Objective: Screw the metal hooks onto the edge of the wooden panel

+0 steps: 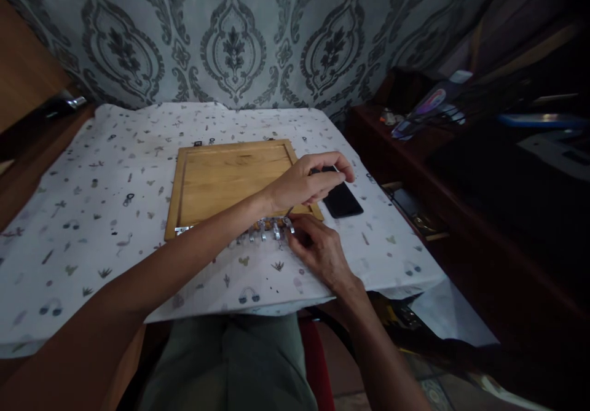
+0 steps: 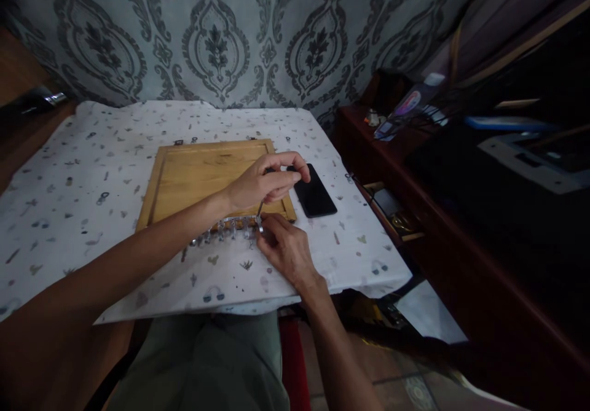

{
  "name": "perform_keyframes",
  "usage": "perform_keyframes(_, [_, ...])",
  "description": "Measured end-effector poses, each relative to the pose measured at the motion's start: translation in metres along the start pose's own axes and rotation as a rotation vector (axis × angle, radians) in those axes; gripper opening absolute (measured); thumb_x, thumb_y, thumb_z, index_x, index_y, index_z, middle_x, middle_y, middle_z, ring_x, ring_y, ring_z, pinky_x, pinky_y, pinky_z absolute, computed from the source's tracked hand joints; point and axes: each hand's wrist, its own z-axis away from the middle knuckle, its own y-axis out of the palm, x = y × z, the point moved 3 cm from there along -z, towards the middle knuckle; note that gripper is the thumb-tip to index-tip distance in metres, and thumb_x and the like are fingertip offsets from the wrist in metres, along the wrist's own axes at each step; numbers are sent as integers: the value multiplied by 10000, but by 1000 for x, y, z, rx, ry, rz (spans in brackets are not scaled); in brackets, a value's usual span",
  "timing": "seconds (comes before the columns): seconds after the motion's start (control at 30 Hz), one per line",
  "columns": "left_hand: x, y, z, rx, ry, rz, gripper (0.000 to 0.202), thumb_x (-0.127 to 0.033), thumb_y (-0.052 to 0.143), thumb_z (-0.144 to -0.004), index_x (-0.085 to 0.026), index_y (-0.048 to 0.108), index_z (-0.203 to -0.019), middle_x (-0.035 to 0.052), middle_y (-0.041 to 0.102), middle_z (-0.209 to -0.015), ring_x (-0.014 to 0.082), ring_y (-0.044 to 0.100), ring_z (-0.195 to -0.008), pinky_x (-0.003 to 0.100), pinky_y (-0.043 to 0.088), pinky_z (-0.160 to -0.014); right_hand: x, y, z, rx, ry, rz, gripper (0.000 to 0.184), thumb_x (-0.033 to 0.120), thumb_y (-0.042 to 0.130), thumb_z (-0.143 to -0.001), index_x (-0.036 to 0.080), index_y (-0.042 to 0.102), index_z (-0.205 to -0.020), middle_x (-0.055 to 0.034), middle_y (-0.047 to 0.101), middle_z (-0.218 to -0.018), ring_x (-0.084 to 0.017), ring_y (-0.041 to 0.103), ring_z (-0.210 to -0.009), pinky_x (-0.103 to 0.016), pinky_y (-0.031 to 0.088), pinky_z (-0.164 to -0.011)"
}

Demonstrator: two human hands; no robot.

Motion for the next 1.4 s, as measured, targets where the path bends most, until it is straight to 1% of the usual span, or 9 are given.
perform_keyframes(0.17, [-2, 2, 0, -4, -4, 8, 102, -148, 500, -963, -172, 566, -889, -125, 324, -472, 39, 258, -401, 174, 205, -430, 1, 0, -1, -8, 5, 4, 110, 174, 605, -924, 208, 693, -980, -95, 799, -1029, -186, 730, -721, -307, 585, -657])
perform_keyframes(0.4, [-4, 2, -3, -8, -26, 19, 129, -115, 483, -967, -167, 562, -879, -128, 329, -459, 33, 257, -388, 161, 206, -421, 3, -2, -2, -19, -5, -1, 100, 173, 604, -925, 206, 690, -967, -99, 798, -1021, -192, 733, -732, -301, 577, -648])
perform_keyframes(0.57, [-9, 4, -6, -33, -118, 32, 200, -51, 417, -966, -164, 532, -848, -138, 303, -441, 25, 220, -364, 145, 173, -401, 4, -2, -3, -11, -4, 4, 76, 179, 605, -932, 212, 671, -912, -101, 800, -1045, -162, 689, -653, -287, 559, -606])
perform_keyframes(0.8, [-10, 0, -8, 110, -142, 98, 245, 18, 363, -875, -168, 498, -793, -135, 276, -449, 22, 205, -367, 141, 160, -396, 3, -2, -3, -18, -11, -2, 75, 191, 619, -934, 213, 652, -870, -98, 793, -1041, -149, 659, -625, -278, 541, -588])
perform_keyframes(0.93, [-9, -5, -4, -39, -123, 90, 237, -4, 393, -917, -175, 494, -787, -127, 296, -447, 24, 206, -374, 151, 144, -400, 4, -2, -3, -12, 11, -6, 98, 185, 604, -932, 224, 640, -849, -71, 771, -936, -147, 616, -585, -280, 509, -546])
perform_keyframes(1.07, [-4, -2, -2, -233, -65, 84, 263, -242, 598, -1013, -181, 486, -783, -109, 344, -494, 19, 257, -417, 151, 194, -416, 5, -4, -4, -3, 14, -18, 84, 175, 599, -926, 224, 642, -874, -81, 781, -985, -151, 637, -609, -286, 518, -556])
perform_keyframes(1.2, [5, 3, -3, -428, 15, 85, 371, -366, 651, -1009, -177, 460, -753, -83, 344, -539, 19, 321, -477, 140, 233, -448, 5, -4, -4, 10, 8, -10, 72, 183, 601, -930, 225, 655, -906, -68, 776, -929, -158, 638, -607, -291, 526, -571])
perform_keyframes(1.3, [8, 3, -5, -436, 33, 101, 413, -452, 643, -1007, -173, 470, -757, -80, 325, -547, 16, 311, -472, 142, 210, -440, 6, -4, -4, -14, 4, -19, 80, 168, 601, -921, 225, 651, -896, -70, 774, -941, -157, 634, -606, -293, 532, -583])
perform_keyframes(1.4, [7, -1, -8, -336, -16, 117, 403, -468, 557, -1049, -172, 495, -784, -94, 281, -514, 12, 259, -422, 149, 172, -423, 8, -4, -4, -17, 1, -34, 92, 159, 601, -921, 225, 639, -869, -79, 781, -995, -150, 637, -619, -282, 523, -576])
